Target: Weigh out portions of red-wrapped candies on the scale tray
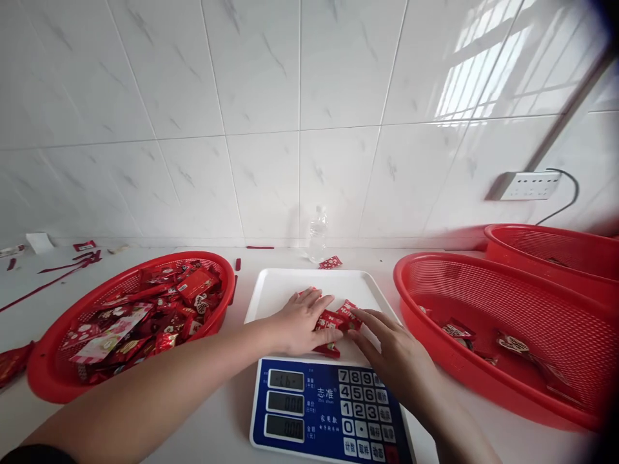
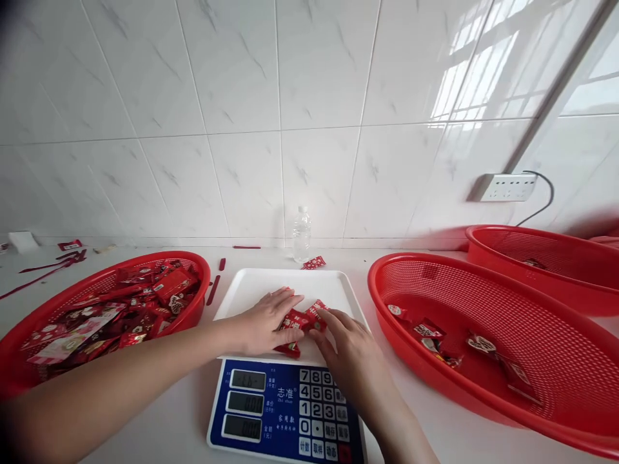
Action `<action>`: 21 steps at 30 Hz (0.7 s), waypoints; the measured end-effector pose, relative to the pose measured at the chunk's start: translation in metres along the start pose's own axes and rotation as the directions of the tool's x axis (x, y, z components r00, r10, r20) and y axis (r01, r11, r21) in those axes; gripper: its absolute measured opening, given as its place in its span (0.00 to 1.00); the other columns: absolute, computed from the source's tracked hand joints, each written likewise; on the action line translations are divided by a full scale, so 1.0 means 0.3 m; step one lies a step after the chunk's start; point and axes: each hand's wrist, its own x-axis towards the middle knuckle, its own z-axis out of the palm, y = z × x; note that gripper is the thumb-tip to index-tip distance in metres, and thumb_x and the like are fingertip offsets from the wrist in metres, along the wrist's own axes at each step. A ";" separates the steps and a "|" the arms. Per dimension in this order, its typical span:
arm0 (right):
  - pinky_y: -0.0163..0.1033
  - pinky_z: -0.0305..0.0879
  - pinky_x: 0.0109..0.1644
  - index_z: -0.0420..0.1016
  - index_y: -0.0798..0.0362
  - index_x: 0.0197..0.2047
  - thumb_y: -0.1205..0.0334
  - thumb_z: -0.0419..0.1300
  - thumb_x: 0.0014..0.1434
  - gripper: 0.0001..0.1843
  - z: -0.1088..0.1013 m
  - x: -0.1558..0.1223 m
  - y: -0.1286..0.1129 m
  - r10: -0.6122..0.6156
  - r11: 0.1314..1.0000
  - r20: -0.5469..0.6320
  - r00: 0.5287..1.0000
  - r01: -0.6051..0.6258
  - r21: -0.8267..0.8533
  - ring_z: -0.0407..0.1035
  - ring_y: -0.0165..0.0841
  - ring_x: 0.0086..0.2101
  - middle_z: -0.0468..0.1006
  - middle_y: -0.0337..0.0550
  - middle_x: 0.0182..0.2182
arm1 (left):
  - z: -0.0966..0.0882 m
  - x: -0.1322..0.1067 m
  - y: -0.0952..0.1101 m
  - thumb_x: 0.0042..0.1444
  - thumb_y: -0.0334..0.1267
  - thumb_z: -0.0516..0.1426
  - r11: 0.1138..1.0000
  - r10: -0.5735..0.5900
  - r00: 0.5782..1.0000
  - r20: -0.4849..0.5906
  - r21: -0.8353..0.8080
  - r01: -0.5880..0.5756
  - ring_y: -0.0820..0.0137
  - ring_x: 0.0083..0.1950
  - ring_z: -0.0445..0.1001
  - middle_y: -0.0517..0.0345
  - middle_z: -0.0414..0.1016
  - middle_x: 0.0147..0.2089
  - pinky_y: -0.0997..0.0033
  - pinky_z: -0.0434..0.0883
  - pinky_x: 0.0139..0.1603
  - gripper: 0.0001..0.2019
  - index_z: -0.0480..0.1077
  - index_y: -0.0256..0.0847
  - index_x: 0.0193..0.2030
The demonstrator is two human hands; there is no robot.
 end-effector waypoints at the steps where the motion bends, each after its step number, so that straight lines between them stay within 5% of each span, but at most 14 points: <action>1: 0.46 0.74 0.42 0.73 0.49 0.51 0.49 0.47 0.66 0.21 0.006 -0.001 0.003 -0.036 0.999 0.001 0.999 0.036 0.006 0.75 0.41 0.43 0.78 0.47 0.46 | 0.002 0.011 -0.003 0.60 0.60 0.46 1.000 0.000 1.000 -0.015 0.009 0.000 0.53 0.73 0.35 0.39 0.41 0.73 0.46 0.43 0.69 0.37 0.46 0.39 0.70; 5: 0.51 0.73 0.45 0.73 0.50 0.52 0.47 0.46 0.66 0.23 0.032 -0.001 0.030 -0.121 0.992 -0.052 0.991 0.119 -0.030 0.75 0.43 0.44 0.79 0.47 0.45 | -0.020 0.034 -0.043 0.62 0.57 0.47 1.000 0.010 0.996 -0.092 0.011 -0.009 0.55 0.73 0.42 0.37 0.43 0.73 0.54 0.48 0.69 0.36 0.46 0.35 0.70; 9: 0.50 0.75 0.39 0.75 0.52 0.49 0.43 0.47 0.64 0.25 0.031 0.000 0.049 -0.096 0.995 -0.141 0.985 0.096 -0.009 0.76 0.44 0.40 0.80 0.48 0.43 | -0.131 -0.022 -0.135 0.62 0.50 0.51 0.988 -0.073 0.969 -0.235 0.113 0.102 0.62 0.72 0.48 0.45 0.48 0.72 0.63 0.52 0.69 0.31 0.49 0.40 0.69; 11: 0.51 0.74 0.41 0.75 0.51 0.49 0.42 0.47 0.64 0.26 0.020 -0.001 0.045 -0.084 0.996 -0.156 0.984 0.085 -0.001 0.76 0.44 0.40 0.80 0.48 0.43 | -0.206 -0.078 -0.216 0.62 0.45 0.53 0.943 -0.217 0.906 -0.364 0.160 0.290 0.64 0.70 0.53 0.51 0.51 0.71 0.64 0.55 0.67 0.28 0.52 0.45 0.67; 15: 0.48 0.75 0.38 0.77 0.48 0.47 0.39 0.45 0.64 0.28 0.003 -0.002 0.022 -0.050 0.999 -0.162 0.986 0.047 -0.020 0.77 0.43 0.38 0.81 0.46 0.41 | -0.312 -0.207 -0.427 0.62 0.39 0.54 0.804 -0.472 0.760 -0.446 0.135 0.579 0.55 0.62 0.65 0.41 0.65 0.62 0.55 0.65 0.59 0.21 0.62 0.39 0.60; 18: 0.44 0.74 0.31 0.77 0.49 0.47 0.39 0.45 0.64 0.28 0.000 0.001 0.013 -0.041 0.999 -0.164 0.986 0.041 -0.006 0.77 0.42 0.37 0.81 0.45 0.40 | -0.320 -0.281 -0.546 0.61 0.41 0.56 0.686 -0.608 0.663 -0.437 0.132 0.716 0.60 0.52 0.72 0.48 0.69 0.56 0.54 0.71 0.50 0.17 0.66 0.39 0.56; 21: 0.42 0.73 0.30 0.77 0.49 0.46 0.39 0.46 0.63 0.28 -0.003 0.005 0.011 -0.027 0.999 -0.145 0.989 0.029 0.016 0.77 0.41 0.37 0.81 0.44 0.39 | -0.305 -0.310 -0.587 0.61 0.41 0.57 0.646 -0.641 0.632 -0.435 0.138 0.751 0.63 0.49 0.73 0.50 0.70 0.54 0.56 0.73 0.47 0.17 0.66 0.39 0.55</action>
